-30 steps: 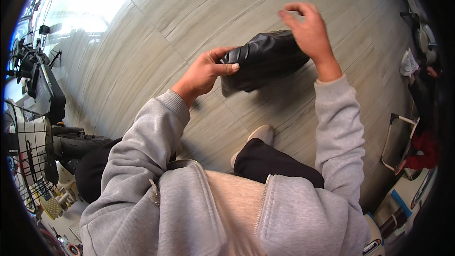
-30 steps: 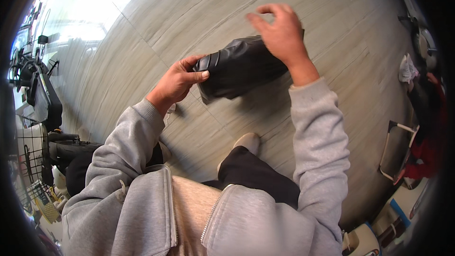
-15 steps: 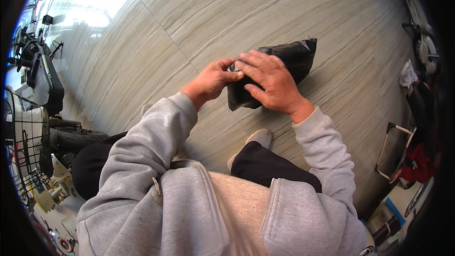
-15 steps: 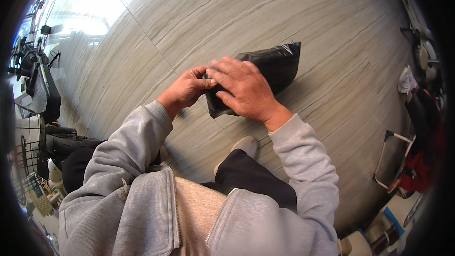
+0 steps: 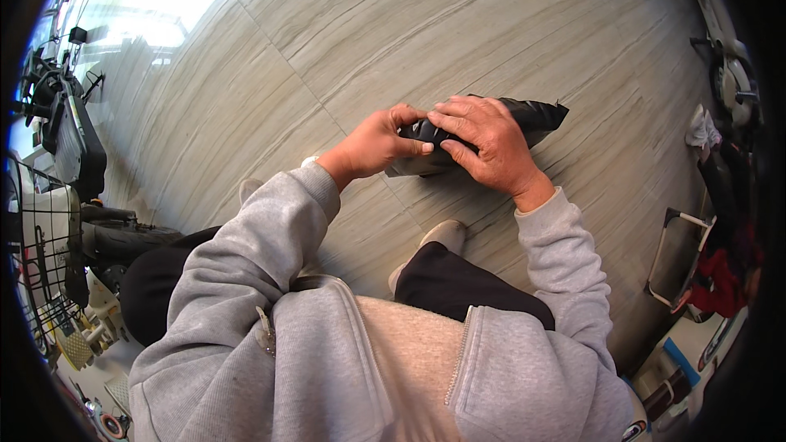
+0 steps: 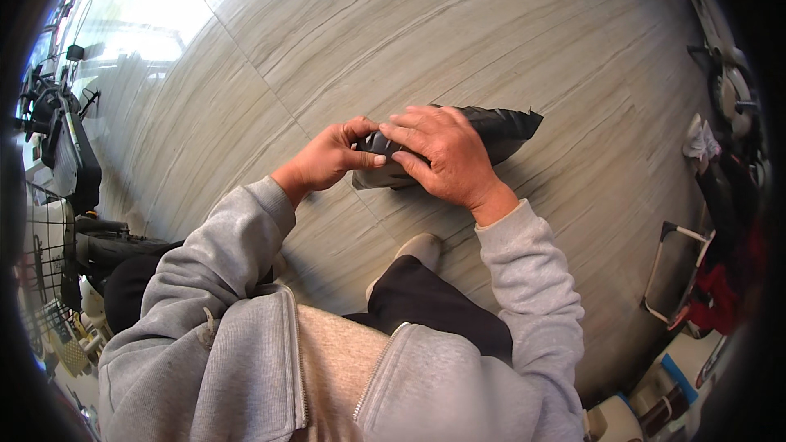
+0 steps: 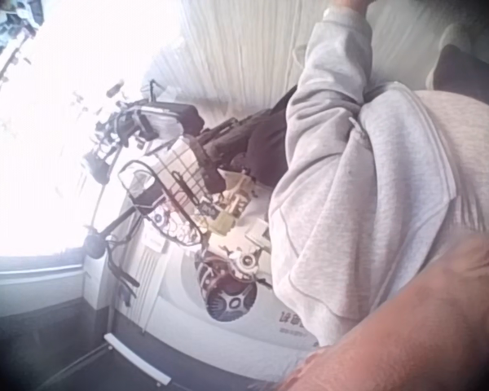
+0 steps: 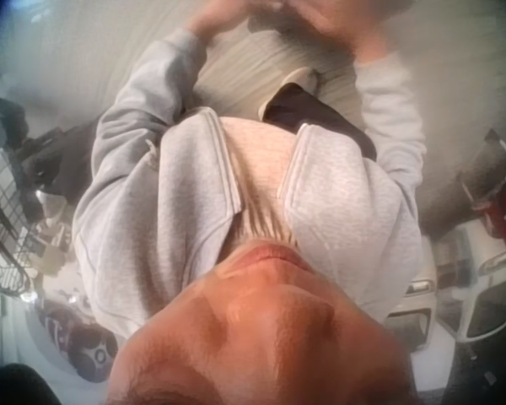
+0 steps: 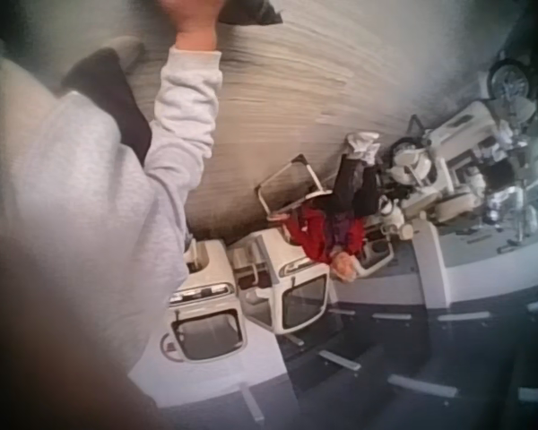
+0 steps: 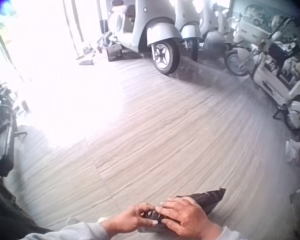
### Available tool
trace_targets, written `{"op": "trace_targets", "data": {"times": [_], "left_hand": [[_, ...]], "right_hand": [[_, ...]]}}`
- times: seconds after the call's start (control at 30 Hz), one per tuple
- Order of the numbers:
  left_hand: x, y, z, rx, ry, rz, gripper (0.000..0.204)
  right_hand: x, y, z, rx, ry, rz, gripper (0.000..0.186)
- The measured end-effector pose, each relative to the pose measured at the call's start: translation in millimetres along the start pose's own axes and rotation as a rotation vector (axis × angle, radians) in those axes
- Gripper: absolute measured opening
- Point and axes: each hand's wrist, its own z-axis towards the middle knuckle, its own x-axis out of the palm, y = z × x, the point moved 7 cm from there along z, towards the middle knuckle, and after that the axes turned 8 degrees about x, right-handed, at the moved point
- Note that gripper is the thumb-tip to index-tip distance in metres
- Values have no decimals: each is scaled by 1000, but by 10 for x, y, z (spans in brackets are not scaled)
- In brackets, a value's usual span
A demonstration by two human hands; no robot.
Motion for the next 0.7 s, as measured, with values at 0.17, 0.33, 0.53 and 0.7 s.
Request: {"op": "trace_targets", "data": {"times": [0.17,0.33,0.53,0.7], "left_hand": [[74,-110,-18,3,35,-21,44],[227,-620,-53,428,-7,494,50],[421,-657,-197,762,-209,1194,48],[409,-184,-274,832,-177,1489,44]], "right_hand": [[-268,-151,-69,153,-217,-153,35],[-315,-453,-397,537,-507,281,16],[438,-797,-697,1111,-159,1206,35],[947,-726,-652,1075,73,1460,37]]}}
